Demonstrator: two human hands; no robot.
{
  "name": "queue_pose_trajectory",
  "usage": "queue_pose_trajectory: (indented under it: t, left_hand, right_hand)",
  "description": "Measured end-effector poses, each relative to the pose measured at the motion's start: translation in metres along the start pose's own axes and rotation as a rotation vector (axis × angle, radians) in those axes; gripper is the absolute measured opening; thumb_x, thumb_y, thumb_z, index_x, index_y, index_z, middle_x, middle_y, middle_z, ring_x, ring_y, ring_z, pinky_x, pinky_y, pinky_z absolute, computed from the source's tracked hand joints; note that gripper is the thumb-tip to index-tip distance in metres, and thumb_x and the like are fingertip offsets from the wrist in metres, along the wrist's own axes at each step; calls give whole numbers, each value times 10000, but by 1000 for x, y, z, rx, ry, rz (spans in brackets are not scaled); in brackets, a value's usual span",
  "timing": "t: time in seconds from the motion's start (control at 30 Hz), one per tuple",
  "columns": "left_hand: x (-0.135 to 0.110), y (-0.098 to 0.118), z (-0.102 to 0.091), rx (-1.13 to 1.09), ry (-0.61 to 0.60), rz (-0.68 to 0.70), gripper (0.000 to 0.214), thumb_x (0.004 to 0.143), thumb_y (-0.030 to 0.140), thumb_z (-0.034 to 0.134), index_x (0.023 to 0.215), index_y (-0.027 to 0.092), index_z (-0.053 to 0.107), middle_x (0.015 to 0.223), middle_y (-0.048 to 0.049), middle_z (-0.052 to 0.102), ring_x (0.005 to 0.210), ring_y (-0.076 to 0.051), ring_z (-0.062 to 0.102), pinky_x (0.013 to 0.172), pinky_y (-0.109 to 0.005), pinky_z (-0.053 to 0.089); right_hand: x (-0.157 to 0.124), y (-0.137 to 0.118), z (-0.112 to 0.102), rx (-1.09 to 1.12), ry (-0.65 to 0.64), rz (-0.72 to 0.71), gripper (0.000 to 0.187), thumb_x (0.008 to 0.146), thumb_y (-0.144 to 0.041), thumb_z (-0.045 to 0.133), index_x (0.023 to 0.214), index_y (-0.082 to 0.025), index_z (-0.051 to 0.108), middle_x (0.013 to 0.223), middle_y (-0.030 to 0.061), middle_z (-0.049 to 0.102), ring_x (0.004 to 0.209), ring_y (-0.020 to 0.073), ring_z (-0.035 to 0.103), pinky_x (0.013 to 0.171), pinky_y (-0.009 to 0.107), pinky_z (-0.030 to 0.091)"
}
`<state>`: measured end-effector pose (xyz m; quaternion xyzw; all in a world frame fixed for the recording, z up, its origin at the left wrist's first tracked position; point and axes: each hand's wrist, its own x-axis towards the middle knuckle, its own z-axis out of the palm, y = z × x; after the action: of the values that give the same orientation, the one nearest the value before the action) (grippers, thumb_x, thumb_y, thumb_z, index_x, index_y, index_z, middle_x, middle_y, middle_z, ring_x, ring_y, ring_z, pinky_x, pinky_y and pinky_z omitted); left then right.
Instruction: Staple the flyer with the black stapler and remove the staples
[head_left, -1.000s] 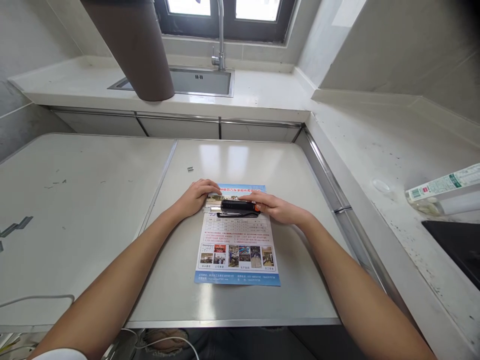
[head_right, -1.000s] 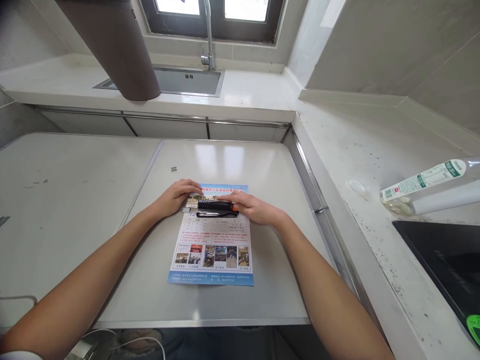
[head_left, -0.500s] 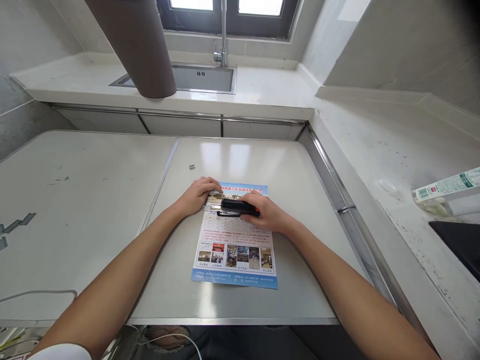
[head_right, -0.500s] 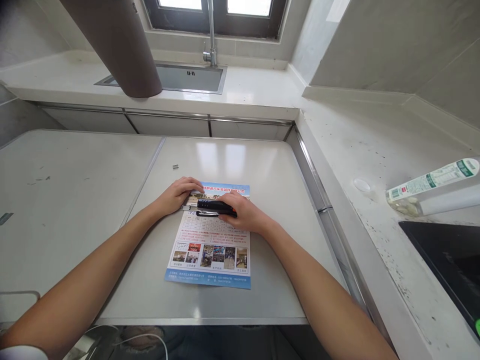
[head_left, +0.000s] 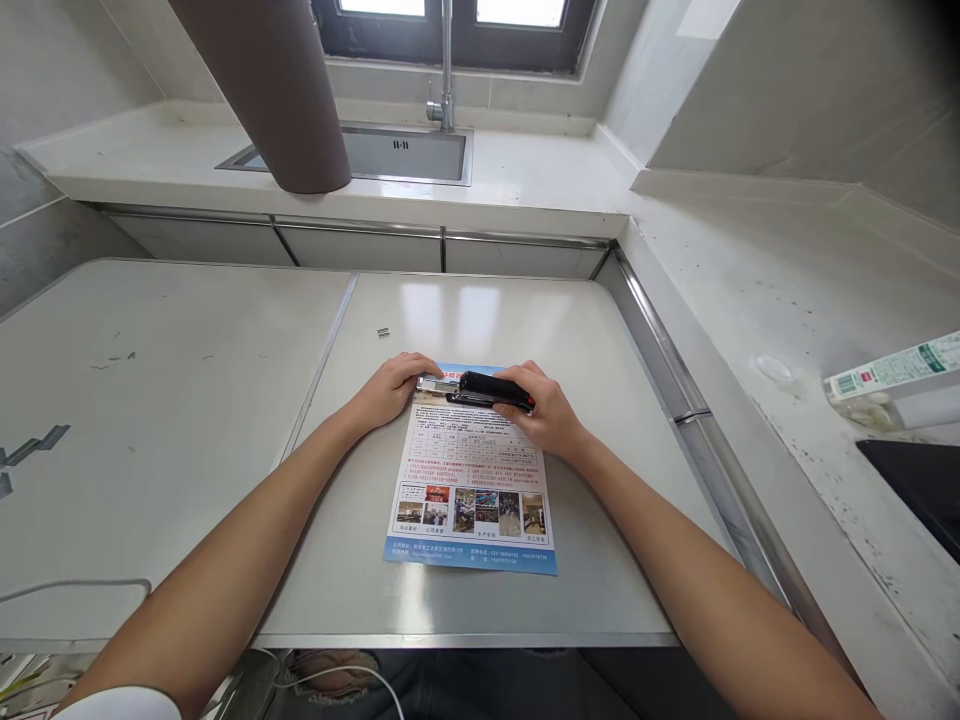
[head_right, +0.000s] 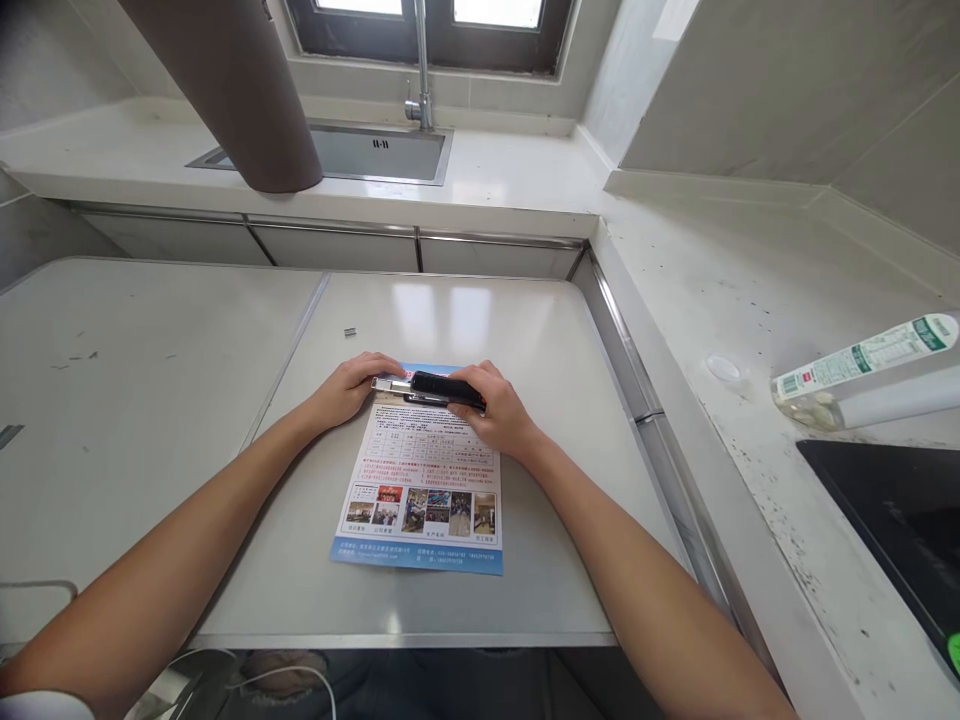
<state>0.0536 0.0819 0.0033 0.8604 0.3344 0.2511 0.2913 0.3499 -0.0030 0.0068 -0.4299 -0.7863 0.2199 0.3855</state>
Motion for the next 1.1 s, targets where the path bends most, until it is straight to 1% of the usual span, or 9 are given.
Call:
queue_pose_trajectory:
  t: [0.2,0.33,0.4,0.5,0.57,0.67,0.9,1.0,1.1]
  left_hand:
    - [-3,6,-1,-169,152,-83,381,865,139,500,1155,199,741,1180,-73,767,1119,-246,693,1063,-443,529]
    - [-3,15,0,-692,201,-230,408,869,176,618,1271,185,689,1361,-124,717,1192,-267,711,1091,-477,550]
    - [-2,20,-1,-953,111,-308,403,909,208,637,1308,162,679,1405,-168,694,1246,-302,705,1109,-501,554]
    - [-3,25,-4,-1151,-109,-380,384,968,230,623,1328,115,689,1412,-210,687,1325,-344,671,1155,-501,538]
    - [-4,24,-5,-1200,-167,-395,377,983,220,622,1336,108,694,1422,-210,684,1351,-340,656,1174,-469,535]
    - [-4,19,-4,-1238,-158,-408,369,987,194,629,1343,117,694,1392,-195,709,1343,-324,665,1179,-438,541]
    - [-4,10,2,-1298,-119,-461,347,980,159,651,1314,99,723,1437,-197,682,1343,-269,669,1201,-330,516]
    - [-4,8,3,-1295,-96,-502,337,971,139,662,1297,93,731,1401,-196,705,1318,-257,686,1191,-323,525]
    - [-4,5,3,-1286,8,-534,292,952,121,690,1237,100,749,1321,-180,746,1263,-242,719,1156,-313,557]
  right_hand:
    - [-3,1,0,-223,139,-72,339,996,-214,575,1319,-283,651,1247,78,736,1111,320,582,980,529,513]
    - [-10,1,0,-427,139,-181,457,1033,-172,478,1436,-336,616,1341,56,726,1148,334,583,999,560,460]
    - [-13,1,1,-475,93,-205,468,1062,-200,469,1478,-378,588,1363,37,723,1160,329,594,977,545,458]
    - [-17,2,4,-504,23,-213,445,1097,-262,475,1505,-418,558,1398,21,709,1191,313,602,964,513,461]
    - [-18,2,6,-509,-5,-217,423,1106,-291,491,1499,-431,554,1404,20,707,1202,301,608,953,491,466]
    - [-18,1,7,-517,-25,-224,398,1110,-310,508,1482,-444,553,1400,11,711,1192,284,624,919,464,471]
    - [-20,-1,8,-653,76,-297,407,1107,-257,513,1464,-449,547,1337,-3,745,1107,264,623,837,444,442]
    - [-21,-2,9,-595,101,-241,407,1092,-258,513,1446,-448,573,1322,10,740,1132,292,604,880,477,439]
    - [-17,-4,7,-512,239,-130,399,1050,-205,503,1365,-406,644,1245,51,739,1147,334,580,954,546,422]
